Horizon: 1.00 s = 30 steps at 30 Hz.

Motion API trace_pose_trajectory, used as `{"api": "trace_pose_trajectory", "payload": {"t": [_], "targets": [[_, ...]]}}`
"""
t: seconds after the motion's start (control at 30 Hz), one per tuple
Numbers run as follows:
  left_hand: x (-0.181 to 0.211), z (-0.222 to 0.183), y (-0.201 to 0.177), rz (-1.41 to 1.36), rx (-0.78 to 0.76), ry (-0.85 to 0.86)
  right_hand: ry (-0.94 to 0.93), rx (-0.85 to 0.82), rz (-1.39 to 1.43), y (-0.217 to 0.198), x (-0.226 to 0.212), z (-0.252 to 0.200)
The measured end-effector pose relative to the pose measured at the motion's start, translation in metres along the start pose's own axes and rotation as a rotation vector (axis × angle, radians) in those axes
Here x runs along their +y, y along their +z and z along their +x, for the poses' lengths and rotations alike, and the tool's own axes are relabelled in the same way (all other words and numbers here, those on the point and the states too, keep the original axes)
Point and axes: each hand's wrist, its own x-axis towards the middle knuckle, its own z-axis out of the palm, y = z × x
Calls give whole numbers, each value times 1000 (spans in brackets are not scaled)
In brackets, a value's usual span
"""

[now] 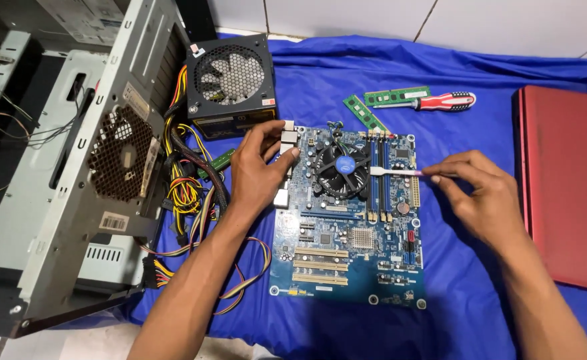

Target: Cleaning a computer motherboard with a brush and installing RAM modules into the memory slots.

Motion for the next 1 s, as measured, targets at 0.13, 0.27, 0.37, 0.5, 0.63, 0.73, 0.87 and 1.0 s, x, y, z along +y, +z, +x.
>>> {"api": "trace_pose_trajectory", "payload": {"t": [0.13, 0.27, 0.37, 0.5, 0.63, 0.73, 0.87, 1.0], "targets": [[2, 1, -1, -15, 6, -8, 72, -95, 105, -5, 8, 2], [0, 0, 0, -43, 4, -5, -59, 126, -59, 21, 25, 14], [-4, 2, 2, -104, 13, 8, -80, 203, -31, 32, 23, 22], [0, 1, -2, -4, -22, 4, -76, 187, -197, 14, 23, 19], [1, 2, -1, 33, -26, 3, -137, 169, -147, 27, 27, 20], [0, 0, -3, -12, -22, 1, -91, 165, -134, 25, 30, 18], [3, 1, -4, 22, -32, 10, -74, 211, -138, 22, 28, 19], [3, 1, -2, -14, -14, -13, -88, 138, -141, 13, 38, 20]]}}
